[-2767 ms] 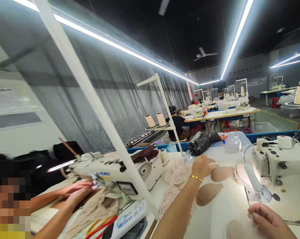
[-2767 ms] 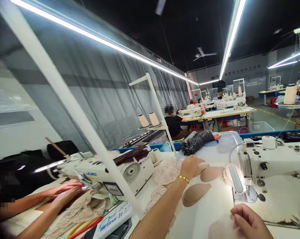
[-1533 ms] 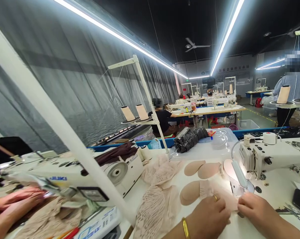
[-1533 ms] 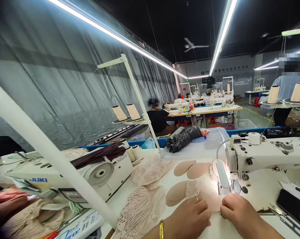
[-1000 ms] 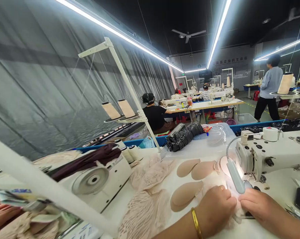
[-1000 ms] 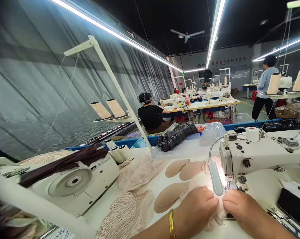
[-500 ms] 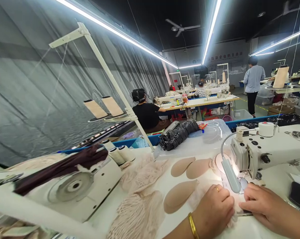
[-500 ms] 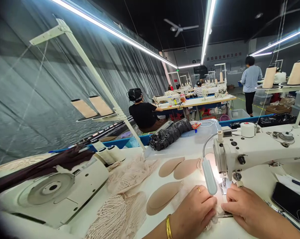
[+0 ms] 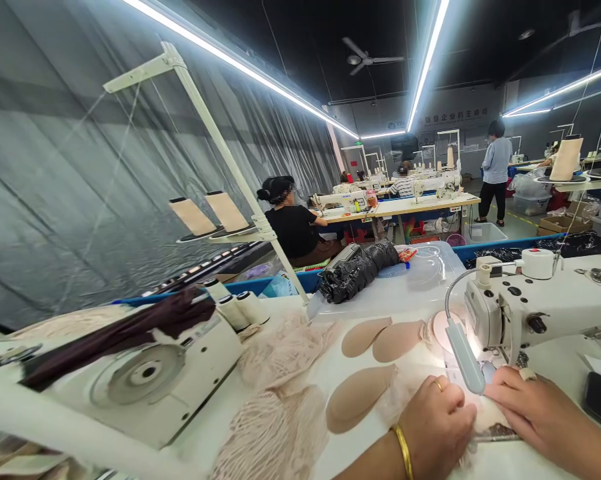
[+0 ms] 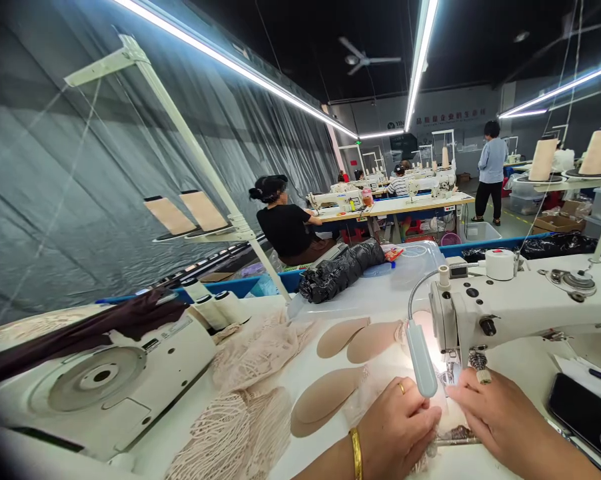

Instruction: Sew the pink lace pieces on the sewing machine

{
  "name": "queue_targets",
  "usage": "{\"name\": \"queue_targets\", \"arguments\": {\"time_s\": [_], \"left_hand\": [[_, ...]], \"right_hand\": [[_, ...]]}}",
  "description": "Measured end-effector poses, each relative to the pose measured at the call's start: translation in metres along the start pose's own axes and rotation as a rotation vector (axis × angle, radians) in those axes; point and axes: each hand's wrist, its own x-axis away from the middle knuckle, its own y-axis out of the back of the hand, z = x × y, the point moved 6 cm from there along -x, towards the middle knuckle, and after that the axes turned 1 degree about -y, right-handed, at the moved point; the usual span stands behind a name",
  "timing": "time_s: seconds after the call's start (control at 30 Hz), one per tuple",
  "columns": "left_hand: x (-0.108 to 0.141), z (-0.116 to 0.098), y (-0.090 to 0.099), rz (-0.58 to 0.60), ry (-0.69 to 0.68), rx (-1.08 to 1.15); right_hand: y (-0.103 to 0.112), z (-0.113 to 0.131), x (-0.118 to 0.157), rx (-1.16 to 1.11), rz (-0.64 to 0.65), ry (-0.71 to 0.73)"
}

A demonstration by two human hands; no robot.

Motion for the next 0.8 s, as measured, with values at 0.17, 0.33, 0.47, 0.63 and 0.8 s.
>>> {"name": "queue_targets", "arguments": {"time_s": [0.17,0.33,0.47,0.63,0.8], "left_hand": [[0.000,0.002,-0.002,-0.024,0.000,0.008],[0.001,0.002,-0.003,-0.034,-0.004,0.022],[0.001,0.002,-0.003,-0.041,-0.019,0.047],[-0.002,0.001,-0.001,-0.033,-0.038,0.080],[-0.001,0.001,-0.002,0.016,-0.021,0.087]], "right_hand": [[-0.005,0.001,-0.003,0.248,-0.237,0.053],[0.008,0.005,-0.007,-0.025,-0.195,0.012],[0.017,0.008,0.000,-0.445,0.061,-0.061],[0.001,-0.012,0.000,-0.257,0.068,-0.223],[-0.023,-0.006,-0.018,0.050,0.119,-0.203]]}}
